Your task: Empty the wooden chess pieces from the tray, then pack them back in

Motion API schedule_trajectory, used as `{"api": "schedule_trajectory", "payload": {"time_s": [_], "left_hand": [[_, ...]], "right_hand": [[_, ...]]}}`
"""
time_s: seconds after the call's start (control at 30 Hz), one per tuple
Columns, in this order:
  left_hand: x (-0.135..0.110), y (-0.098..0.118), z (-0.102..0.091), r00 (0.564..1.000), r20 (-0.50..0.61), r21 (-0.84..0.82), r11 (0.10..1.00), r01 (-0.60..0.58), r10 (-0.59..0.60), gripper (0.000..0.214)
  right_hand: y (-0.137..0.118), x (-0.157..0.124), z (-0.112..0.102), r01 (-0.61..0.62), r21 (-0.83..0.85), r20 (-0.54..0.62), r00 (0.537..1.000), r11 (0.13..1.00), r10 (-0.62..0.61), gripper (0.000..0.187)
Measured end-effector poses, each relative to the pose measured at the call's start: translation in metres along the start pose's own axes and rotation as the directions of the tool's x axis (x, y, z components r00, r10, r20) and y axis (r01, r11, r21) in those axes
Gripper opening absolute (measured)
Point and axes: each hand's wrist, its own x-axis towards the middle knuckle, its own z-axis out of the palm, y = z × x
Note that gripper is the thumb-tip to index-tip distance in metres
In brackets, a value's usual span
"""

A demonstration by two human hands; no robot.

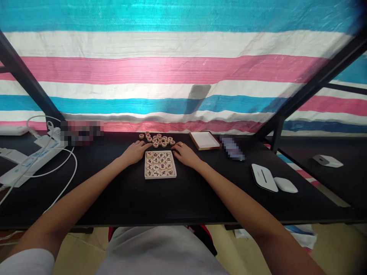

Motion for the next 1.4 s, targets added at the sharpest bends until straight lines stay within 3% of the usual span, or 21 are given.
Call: {"api": "schedule_trajectory", "payload": {"time_s": [0.13,0.23,0.4,0.57,0.77,1.1,1.4], "left_hand": [[0.013,-0.007,0.001,0.996,0.048,0.044,0.996,-0.075,0.073,0.058],[0.016,-0.011,0.003,0.998,0.034,0.010,0.999,-0.053,0.053,0.053],[-0.007,-0.017,-0.003,1.000,0.027,-0.126,0.992,0.013,-0.010,0.047],[-0.029,-0.016,-0.004,0.993,-0.038,-0.230,0.968,0.101,-0.113,0.028],[-0.026,-0.007,-0.008,0.997,-0.024,-0.242,0.968,0.065,-0.073,0.019],[-0.027,0.000,-0.010,0.993,-0.043,-0.328,0.940,0.089,-0.109,0.018],[-0.025,-0.002,-0.003,0.976,-0.207,-0.418,0.908,-0.022,-0.071,0.032]], "right_hand": [[-0.001,0.000,-0.002,-0.006,-0.011,0.013,1.000,1.000,0.007,0.023],[-0.001,0.000,-0.002,-0.005,-0.007,0.016,1.000,1.000,0.005,0.023],[0.001,0.000,-0.001,0.002,-0.002,0.022,1.000,1.000,-0.002,0.023],[0.002,0.000,0.000,0.002,-0.005,0.030,1.000,1.000,-0.002,0.023],[0.001,0.000,0.000,-0.007,-0.005,0.037,0.999,1.000,0.007,0.023],[0.000,0.000,-0.003,0.003,0.001,0.035,0.999,1.000,-0.003,0.023],[0.001,0.001,-0.004,0.004,0.013,0.058,0.998,1.000,-0.005,0.024]]}}
